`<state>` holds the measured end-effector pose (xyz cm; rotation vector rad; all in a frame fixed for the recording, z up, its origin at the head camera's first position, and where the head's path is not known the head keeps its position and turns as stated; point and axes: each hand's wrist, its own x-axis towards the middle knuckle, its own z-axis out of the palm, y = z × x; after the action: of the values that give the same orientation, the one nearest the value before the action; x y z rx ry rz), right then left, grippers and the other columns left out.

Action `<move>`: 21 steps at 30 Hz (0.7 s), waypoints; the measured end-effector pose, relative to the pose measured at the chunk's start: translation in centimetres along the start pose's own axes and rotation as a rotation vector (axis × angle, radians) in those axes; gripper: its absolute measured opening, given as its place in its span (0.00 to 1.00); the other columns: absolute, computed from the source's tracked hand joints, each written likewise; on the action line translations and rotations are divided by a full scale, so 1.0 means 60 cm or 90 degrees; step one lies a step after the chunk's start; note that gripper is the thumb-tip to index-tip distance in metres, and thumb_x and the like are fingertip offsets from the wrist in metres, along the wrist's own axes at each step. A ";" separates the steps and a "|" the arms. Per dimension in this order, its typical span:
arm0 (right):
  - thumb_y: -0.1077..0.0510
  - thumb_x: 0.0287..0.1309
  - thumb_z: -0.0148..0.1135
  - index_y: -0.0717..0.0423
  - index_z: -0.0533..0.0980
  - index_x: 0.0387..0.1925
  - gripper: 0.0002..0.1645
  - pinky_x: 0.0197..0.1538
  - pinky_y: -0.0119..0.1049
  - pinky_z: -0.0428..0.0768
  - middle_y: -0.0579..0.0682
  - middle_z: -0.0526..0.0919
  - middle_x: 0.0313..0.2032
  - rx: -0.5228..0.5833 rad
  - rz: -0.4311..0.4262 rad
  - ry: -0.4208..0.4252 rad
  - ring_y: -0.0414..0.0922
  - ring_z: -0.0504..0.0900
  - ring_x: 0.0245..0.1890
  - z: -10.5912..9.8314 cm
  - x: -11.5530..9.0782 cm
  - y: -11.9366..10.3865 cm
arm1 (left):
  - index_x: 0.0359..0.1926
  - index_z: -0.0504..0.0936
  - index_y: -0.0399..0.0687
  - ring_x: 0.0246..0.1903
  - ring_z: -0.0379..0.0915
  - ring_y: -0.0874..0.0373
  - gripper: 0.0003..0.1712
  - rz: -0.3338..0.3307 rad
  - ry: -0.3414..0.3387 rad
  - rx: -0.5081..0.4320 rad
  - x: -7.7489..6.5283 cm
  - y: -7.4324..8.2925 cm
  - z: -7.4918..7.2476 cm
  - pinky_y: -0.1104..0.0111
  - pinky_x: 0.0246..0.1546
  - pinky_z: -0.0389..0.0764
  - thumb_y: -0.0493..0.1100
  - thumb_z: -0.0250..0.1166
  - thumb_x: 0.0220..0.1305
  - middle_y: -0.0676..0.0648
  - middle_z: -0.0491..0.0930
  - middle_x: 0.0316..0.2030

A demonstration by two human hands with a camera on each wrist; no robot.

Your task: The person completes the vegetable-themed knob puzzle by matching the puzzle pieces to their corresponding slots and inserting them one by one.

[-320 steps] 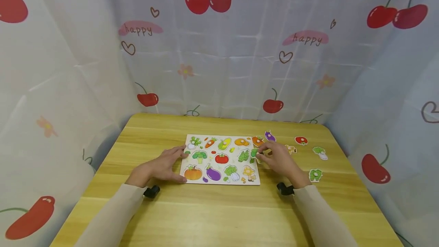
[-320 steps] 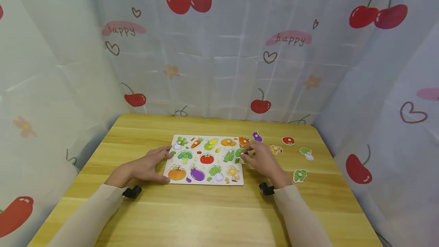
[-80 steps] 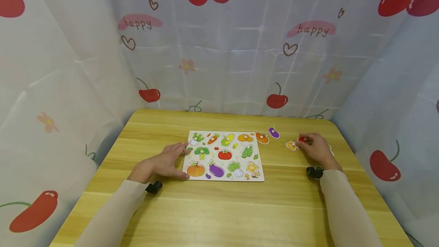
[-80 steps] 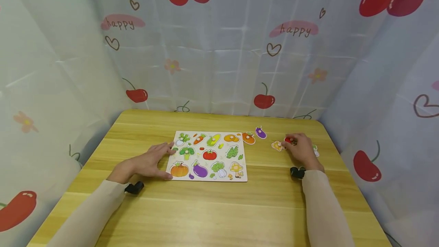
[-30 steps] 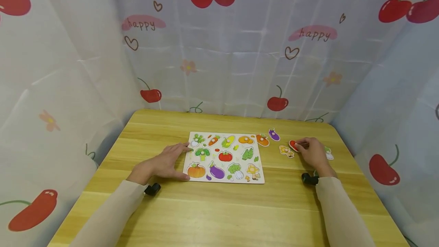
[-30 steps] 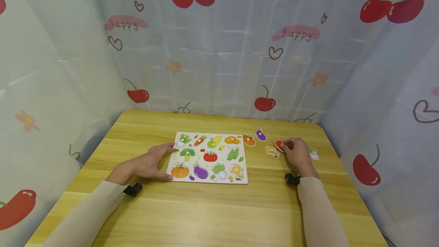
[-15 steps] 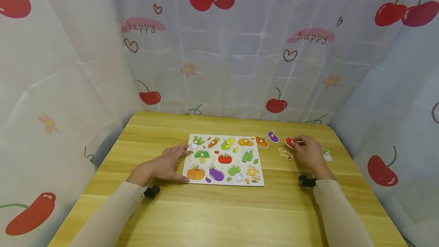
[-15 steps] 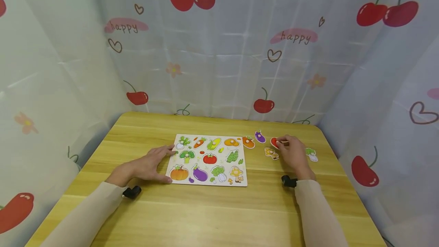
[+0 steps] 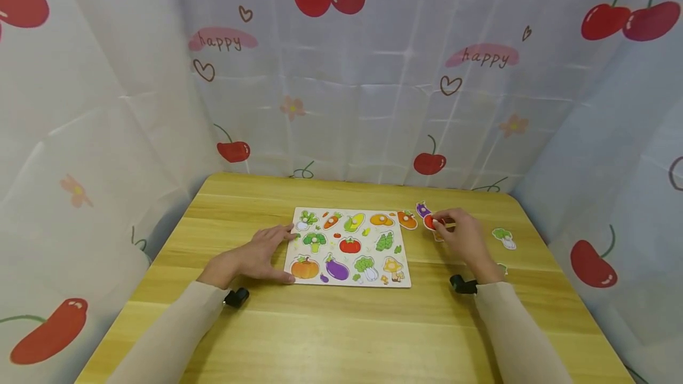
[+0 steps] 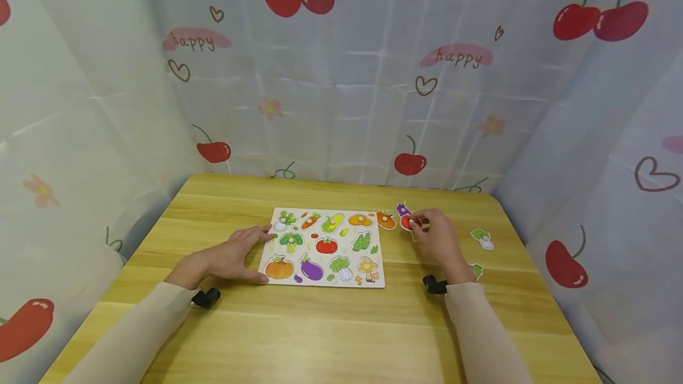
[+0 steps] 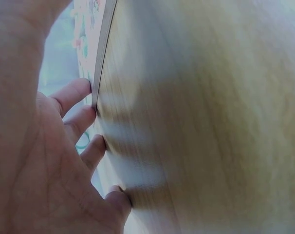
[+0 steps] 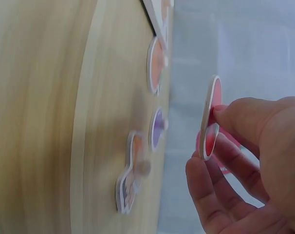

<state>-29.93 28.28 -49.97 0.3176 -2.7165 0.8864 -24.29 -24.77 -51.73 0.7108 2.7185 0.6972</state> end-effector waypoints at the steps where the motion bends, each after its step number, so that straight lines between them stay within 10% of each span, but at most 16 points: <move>1: 0.63 0.81 0.72 0.68 0.89 0.58 0.13 0.61 0.64 0.94 0.70 0.89 0.58 -0.001 -0.003 0.003 0.66 0.91 0.58 0.002 -0.001 -0.003 | 0.89 0.66 0.43 0.91 0.50 0.26 0.67 0.000 -0.001 0.000 0.001 0.000 0.000 0.25 0.90 0.54 0.72 0.84 0.64 0.35 0.53 0.95; 21: 0.65 0.75 0.79 0.64 0.91 0.49 0.06 0.53 0.59 0.97 0.62 0.93 0.50 0.025 -0.096 0.016 0.59 0.93 0.50 0.056 -0.014 -0.083 | 0.89 0.66 0.44 0.92 0.50 0.26 0.66 -0.002 -0.003 0.002 0.000 -0.001 0.001 0.25 0.90 0.54 0.73 0.83 0.64 0.35 0.52 0.95</move>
<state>-28.34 22.43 -50.11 0.5074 -2.6146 0.8946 -24.32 -24.78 -51.79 0.7079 2.7160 0.6899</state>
